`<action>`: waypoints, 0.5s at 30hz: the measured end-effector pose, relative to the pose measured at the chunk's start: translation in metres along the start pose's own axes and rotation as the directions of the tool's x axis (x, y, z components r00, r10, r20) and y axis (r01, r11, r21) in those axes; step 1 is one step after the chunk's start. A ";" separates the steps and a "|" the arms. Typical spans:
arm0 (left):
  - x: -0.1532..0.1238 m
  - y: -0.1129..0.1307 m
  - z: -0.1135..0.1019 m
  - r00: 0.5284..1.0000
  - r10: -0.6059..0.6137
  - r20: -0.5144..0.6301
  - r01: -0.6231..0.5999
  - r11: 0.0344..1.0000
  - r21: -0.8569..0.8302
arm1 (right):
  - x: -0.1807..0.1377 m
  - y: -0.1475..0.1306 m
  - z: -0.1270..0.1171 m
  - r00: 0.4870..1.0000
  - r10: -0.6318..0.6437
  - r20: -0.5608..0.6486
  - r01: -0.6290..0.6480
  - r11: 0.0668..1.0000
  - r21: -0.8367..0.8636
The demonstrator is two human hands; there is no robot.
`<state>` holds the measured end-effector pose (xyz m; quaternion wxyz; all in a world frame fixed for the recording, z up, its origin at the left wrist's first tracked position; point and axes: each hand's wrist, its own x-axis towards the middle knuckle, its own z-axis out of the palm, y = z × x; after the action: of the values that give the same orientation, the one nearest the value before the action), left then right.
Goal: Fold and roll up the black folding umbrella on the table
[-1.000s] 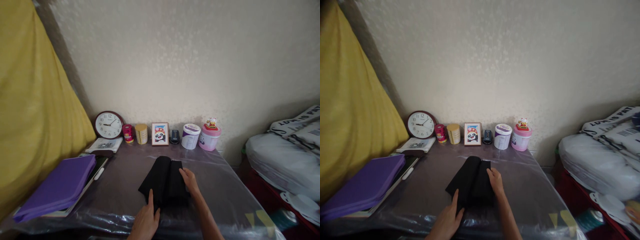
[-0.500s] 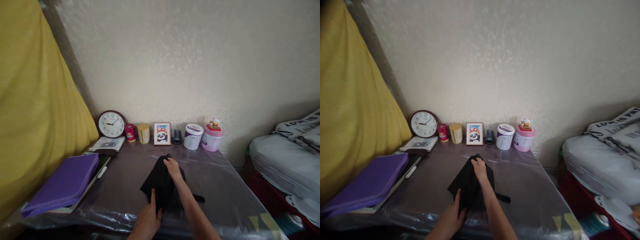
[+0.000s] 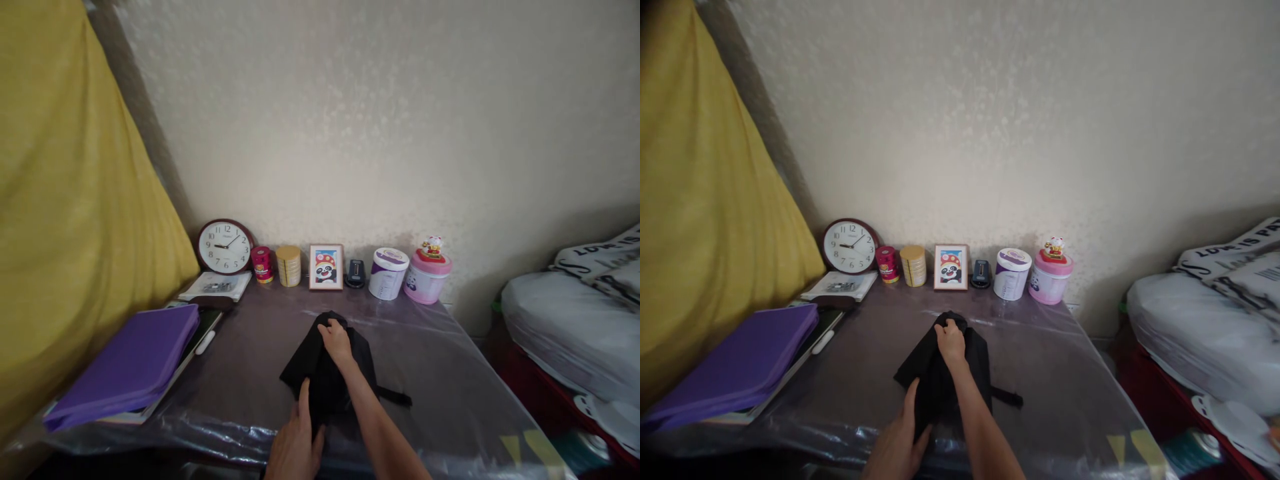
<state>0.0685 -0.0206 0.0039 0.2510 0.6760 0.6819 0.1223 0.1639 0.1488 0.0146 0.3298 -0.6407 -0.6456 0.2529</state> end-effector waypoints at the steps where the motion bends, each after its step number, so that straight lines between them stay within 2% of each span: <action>1: -0.001 0.001 -0.001 1.000 0.010 0.004 -0.010 1.000 0.011 | -0.001 -0.002 0.000 1.000 -0.005 0.006 0.005 1.000 -0.016; 10: 0.012 0.010 -0.004 0.995 0.026 0.098 -0.044 0.980 0.192 | -0.005 -0.010 0.001 0.997 -0.058 0.047 0.062 0.994 -0.087; 15: 0.013 0.010 0.000 0.996 0.022 0.088 -0.038 0.981 0.190 | -0.020 -0.015 -0.008 0.976 -0.177 0.131 0.181 0.983 -0.024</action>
<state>0.0773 -0.0077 0.0064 0.2120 0.7118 0.6689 0.0310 0.1588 0.1273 0.0290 0.2976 -0.5681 -0.7250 0.2513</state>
